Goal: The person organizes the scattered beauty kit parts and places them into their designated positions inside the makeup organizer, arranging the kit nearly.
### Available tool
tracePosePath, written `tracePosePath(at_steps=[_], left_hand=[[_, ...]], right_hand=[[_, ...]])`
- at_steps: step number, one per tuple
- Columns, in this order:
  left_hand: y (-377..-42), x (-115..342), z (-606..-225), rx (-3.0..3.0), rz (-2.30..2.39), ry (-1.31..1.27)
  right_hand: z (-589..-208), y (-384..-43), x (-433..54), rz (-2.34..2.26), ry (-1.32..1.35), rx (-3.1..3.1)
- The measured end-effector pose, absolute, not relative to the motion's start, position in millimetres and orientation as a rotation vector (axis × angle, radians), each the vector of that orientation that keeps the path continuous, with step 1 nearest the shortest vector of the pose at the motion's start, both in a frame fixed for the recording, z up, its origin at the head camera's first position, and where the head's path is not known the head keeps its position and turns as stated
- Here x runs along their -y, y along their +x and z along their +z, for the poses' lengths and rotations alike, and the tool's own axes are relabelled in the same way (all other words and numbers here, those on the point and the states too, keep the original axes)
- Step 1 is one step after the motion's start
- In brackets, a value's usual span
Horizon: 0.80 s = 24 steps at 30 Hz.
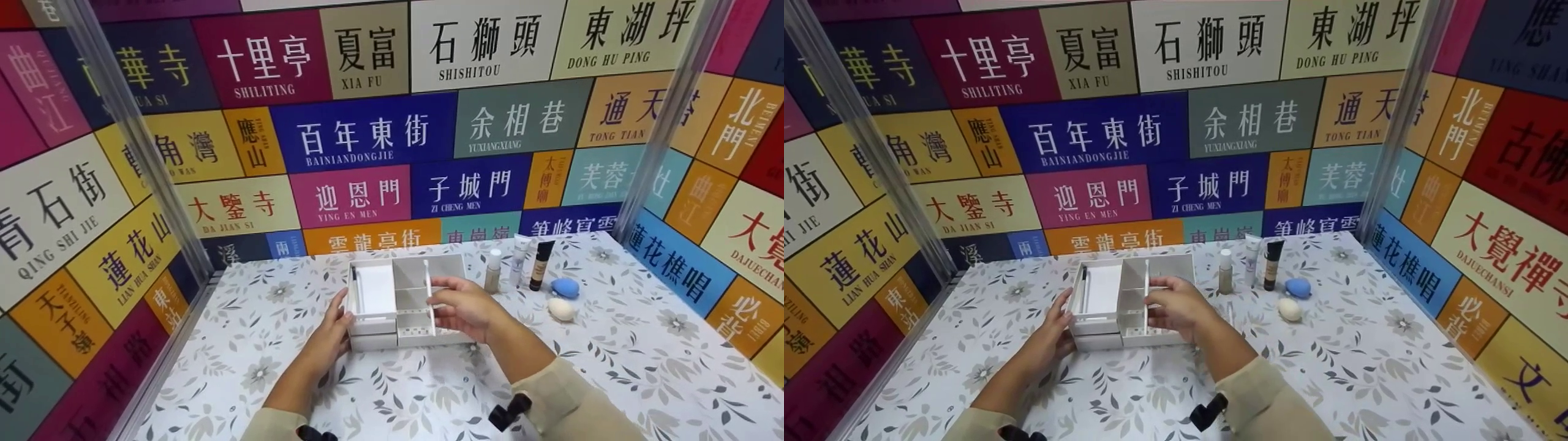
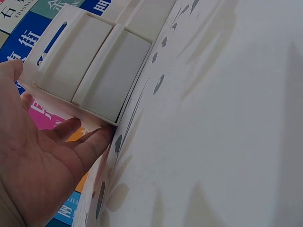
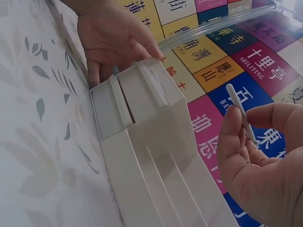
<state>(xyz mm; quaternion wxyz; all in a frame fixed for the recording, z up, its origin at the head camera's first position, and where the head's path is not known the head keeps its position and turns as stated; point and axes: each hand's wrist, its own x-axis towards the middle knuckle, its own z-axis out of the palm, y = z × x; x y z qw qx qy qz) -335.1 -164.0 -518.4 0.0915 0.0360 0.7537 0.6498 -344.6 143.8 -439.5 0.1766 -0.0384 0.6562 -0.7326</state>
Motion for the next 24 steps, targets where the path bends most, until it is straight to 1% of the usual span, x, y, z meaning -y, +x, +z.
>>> tracePosePath(at_steps=[7,14,24], left_hand=[[-335,166,-517,-2.280,1.908,0.099],[-336,166,-518,-2.274,1.899,0.094],[-336,164,-518,-2.255,1.910,0.064]], right_hand=[[-428,-366,-113,-2.067,-0.094,-1.800],[-427,-387,-92,-2.045,-0.074,-1.819],[-426,-404,-69,-2.024,-0.036,-1.919]])
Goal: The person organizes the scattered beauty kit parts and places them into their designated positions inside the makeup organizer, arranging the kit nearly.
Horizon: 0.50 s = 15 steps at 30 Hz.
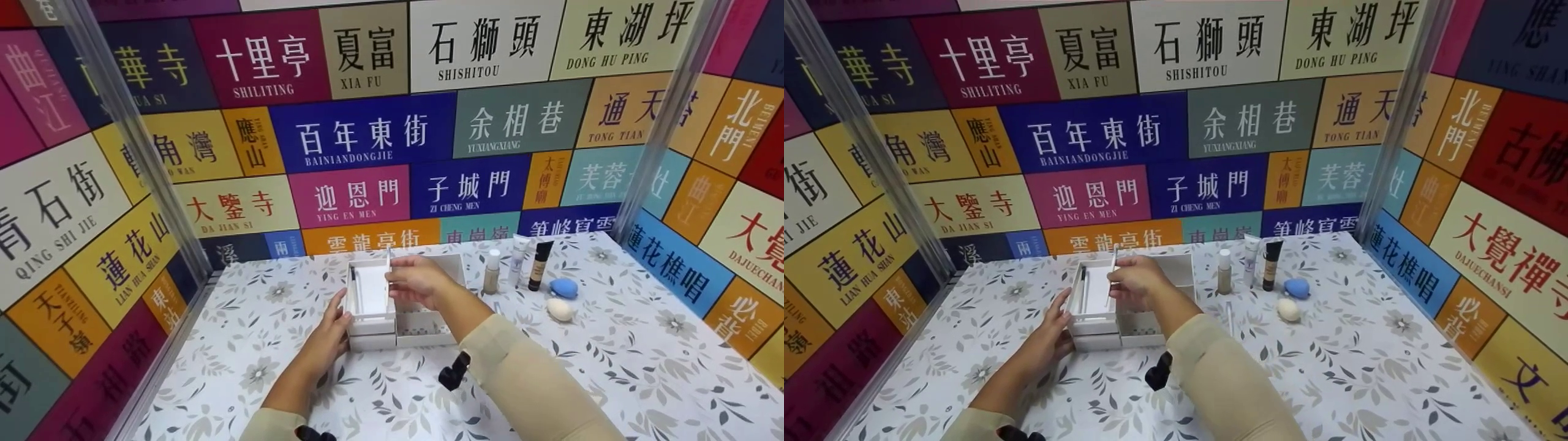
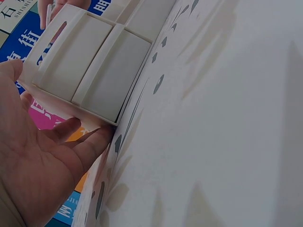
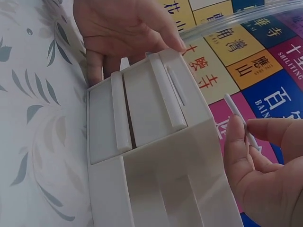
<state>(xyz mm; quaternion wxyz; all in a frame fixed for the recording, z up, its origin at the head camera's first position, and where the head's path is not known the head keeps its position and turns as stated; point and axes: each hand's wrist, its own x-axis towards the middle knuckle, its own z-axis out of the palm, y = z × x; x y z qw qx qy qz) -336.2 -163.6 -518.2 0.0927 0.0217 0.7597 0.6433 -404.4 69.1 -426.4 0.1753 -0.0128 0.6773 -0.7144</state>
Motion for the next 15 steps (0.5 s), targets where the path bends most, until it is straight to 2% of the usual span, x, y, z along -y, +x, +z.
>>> tracePosePath(at_steps=[15], left_hand=[[-335,165,-518,-2.250,1.910,0.057]], right_hand=[[-426,-400,-48,-1.903,-0.061,-2.271]])
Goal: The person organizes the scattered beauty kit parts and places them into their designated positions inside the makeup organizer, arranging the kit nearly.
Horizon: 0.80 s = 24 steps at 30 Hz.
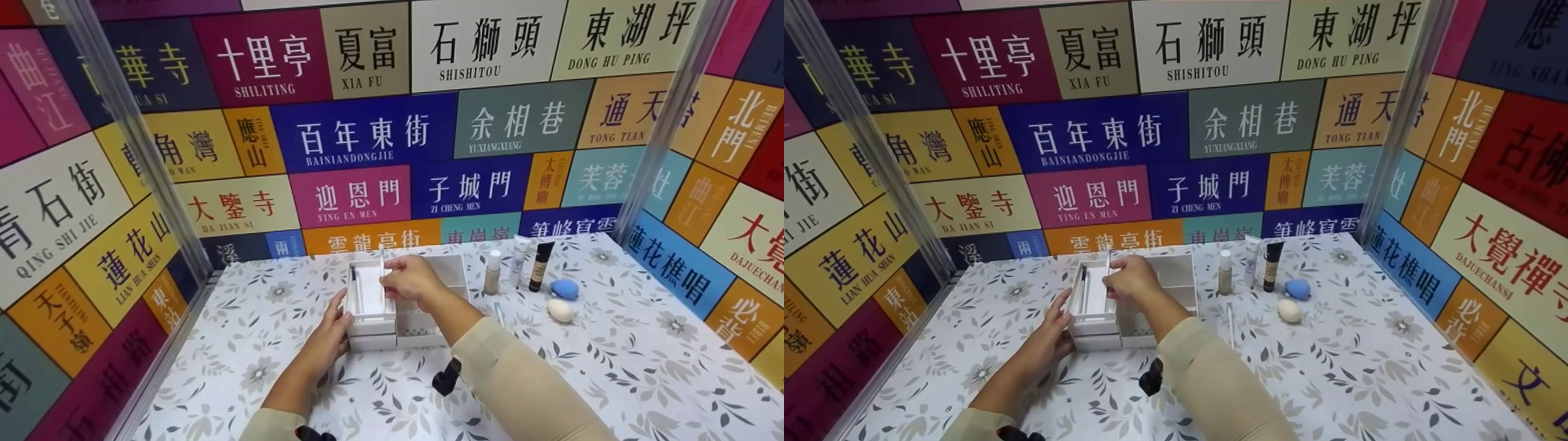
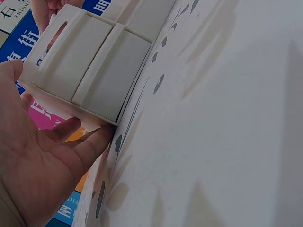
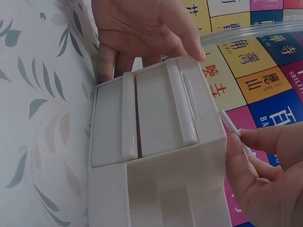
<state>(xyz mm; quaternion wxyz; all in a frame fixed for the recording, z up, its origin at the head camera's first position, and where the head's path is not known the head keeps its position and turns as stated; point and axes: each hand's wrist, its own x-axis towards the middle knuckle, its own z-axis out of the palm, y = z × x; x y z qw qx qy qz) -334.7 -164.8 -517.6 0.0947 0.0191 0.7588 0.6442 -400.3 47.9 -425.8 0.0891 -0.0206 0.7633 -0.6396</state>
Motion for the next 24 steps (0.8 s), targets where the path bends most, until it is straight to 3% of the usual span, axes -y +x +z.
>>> tracePosePath(at_steps=[24], left_hand=[[-336.3,163.4,-517.9,-2.259,1.909,0.074]], right_hand=[[-425.9,-394.7,-42.9,-1.831,-0.127,-2.444]])
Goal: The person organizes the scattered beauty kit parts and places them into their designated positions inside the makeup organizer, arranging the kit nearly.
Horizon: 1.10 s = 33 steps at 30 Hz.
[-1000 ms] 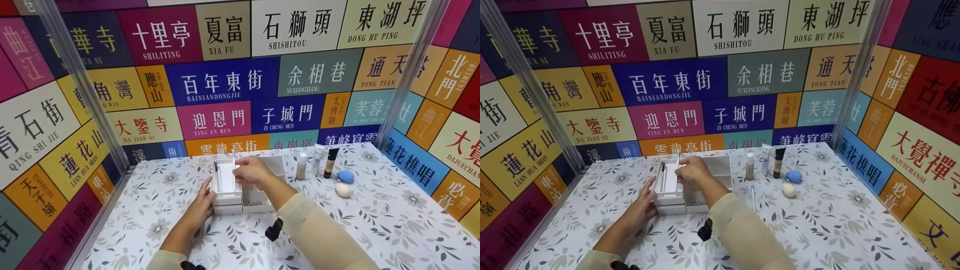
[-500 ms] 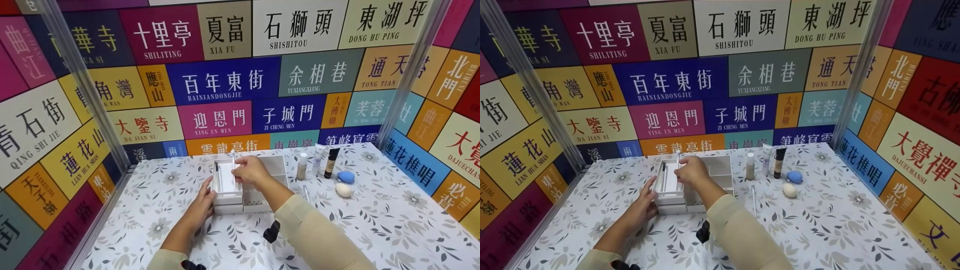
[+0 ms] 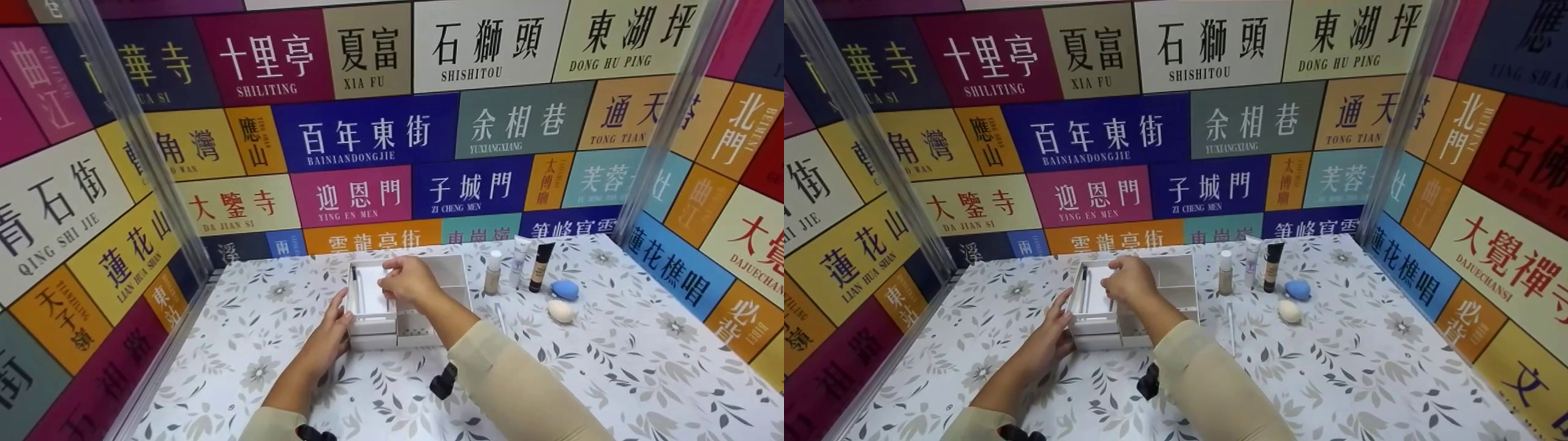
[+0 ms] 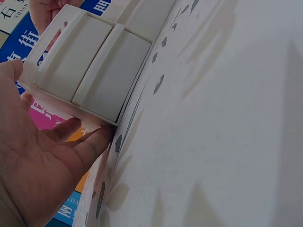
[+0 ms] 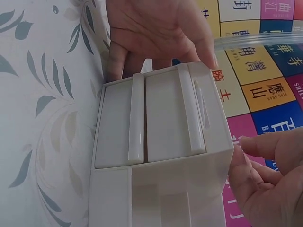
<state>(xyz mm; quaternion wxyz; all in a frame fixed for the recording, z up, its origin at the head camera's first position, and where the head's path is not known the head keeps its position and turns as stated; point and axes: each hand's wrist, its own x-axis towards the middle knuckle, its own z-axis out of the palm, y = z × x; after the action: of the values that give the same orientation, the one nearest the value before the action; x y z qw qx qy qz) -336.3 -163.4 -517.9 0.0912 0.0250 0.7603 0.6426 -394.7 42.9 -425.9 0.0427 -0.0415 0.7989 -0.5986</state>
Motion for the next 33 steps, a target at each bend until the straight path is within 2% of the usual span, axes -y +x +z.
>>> tracePosePath(at_steps=[15,33], left_hand=[[-335,164,-518,-2.257,1.901,0.077],[-336,166,-519,-2.236,1.934,0.094]], right_hand=[[-435,-386,-64,-2.104,-0.133,-2.215],[-451,-359,-142,-2.108,-0.066,-2.211]])
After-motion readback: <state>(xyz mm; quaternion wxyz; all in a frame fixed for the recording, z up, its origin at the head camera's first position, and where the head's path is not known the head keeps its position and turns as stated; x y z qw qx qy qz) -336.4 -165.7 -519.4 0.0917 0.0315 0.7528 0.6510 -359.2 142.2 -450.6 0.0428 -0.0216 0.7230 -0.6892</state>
